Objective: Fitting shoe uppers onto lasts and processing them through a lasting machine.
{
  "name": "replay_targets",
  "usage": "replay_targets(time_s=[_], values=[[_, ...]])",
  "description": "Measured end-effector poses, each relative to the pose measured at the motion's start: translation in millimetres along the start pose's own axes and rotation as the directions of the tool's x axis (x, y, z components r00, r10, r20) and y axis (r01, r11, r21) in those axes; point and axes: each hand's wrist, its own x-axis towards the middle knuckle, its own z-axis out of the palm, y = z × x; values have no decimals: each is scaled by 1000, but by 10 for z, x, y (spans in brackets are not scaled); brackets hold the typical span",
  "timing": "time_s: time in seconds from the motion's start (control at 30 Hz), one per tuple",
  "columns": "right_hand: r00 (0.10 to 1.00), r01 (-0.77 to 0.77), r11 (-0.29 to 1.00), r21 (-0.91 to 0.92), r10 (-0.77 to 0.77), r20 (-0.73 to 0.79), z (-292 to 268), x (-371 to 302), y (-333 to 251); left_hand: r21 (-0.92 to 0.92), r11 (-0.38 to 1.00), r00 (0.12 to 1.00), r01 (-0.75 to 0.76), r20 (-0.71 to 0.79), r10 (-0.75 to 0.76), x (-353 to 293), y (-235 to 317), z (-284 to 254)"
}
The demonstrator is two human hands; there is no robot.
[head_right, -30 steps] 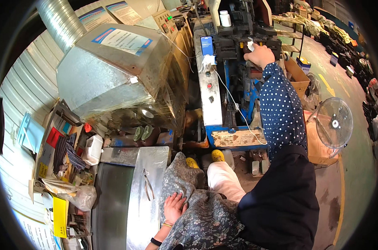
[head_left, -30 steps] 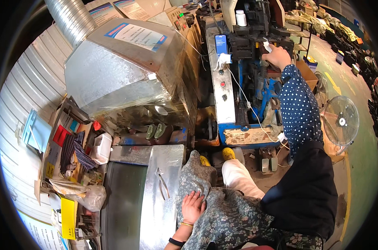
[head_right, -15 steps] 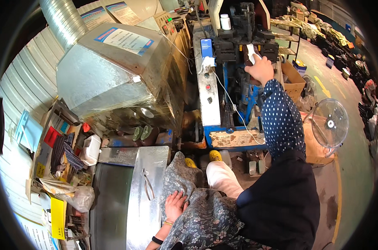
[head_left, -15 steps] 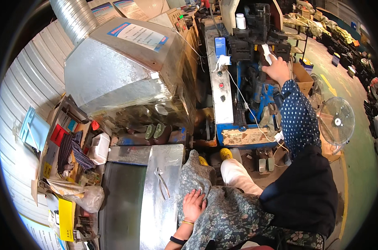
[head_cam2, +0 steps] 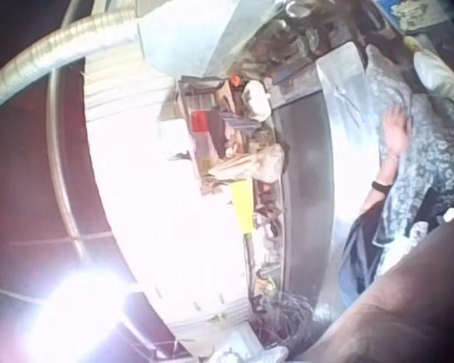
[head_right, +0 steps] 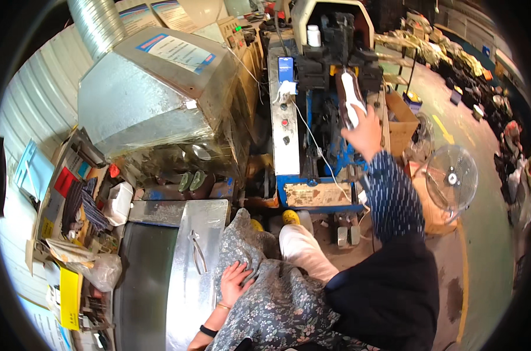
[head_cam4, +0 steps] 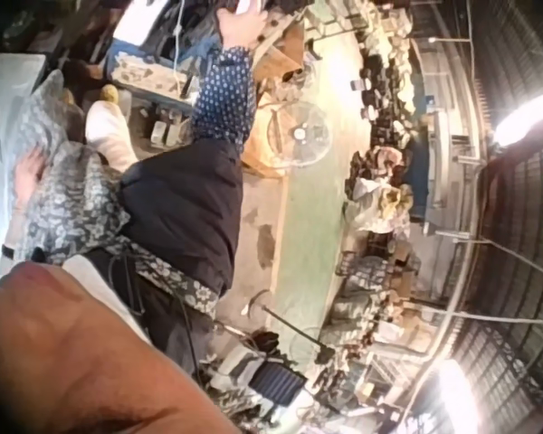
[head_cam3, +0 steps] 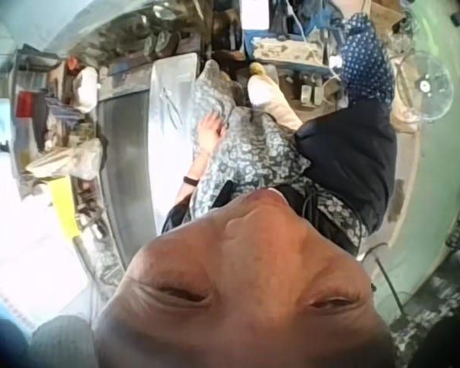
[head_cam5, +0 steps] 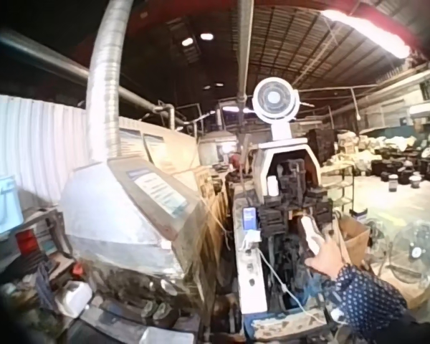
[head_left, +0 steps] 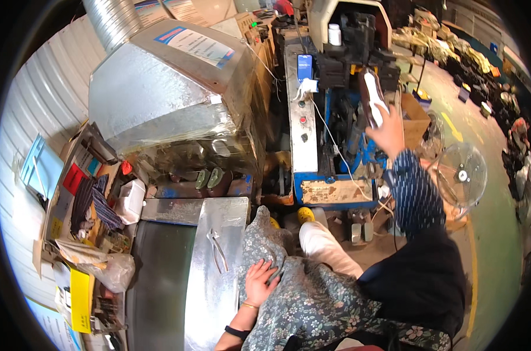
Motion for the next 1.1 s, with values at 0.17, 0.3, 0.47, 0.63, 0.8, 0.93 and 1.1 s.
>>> replay_targets(time_s=[0.17, 0.3, 0.47, 0.63, 0.8, 0.93, 1.1], values=[[986, 154, 860, 486, -165, -20, -119, -969, -710, -582, 754, 935, 306, 34, -353, 144, -17, -78], [918, 20, 404, 915, -370, 143, -166, -2082, -1788, -918, 341, 893, 202, 30, -448, 723, 131, -363], [467, -459, 212, 863, -769, 437, -312, -2395, -2487, -945, -322, 723, 60, 264, -638, 587, -156, -899], [-245, -900, 393, 190, -815, 525, 107, -2358, -2756, -515, 588, 782, 623, 406, -472, -43, 77, -1211], [-377, -858, 508, 78, -725, 577, 179, -2860, -2858, -435, 782, 882, 446, 361, -303, -617, -394, -1461], [-161, -964, 266, 11, -616, 771, 686, -2484, -3439, -115, 524, 476, 844, -290, -830, -1300, -865, -1635], [414, -851, 84, 518, -501, 760, 1940, -1949, -4706, -757, 402, 237, 515, -325, -916, -1608, -1056, -1360]])
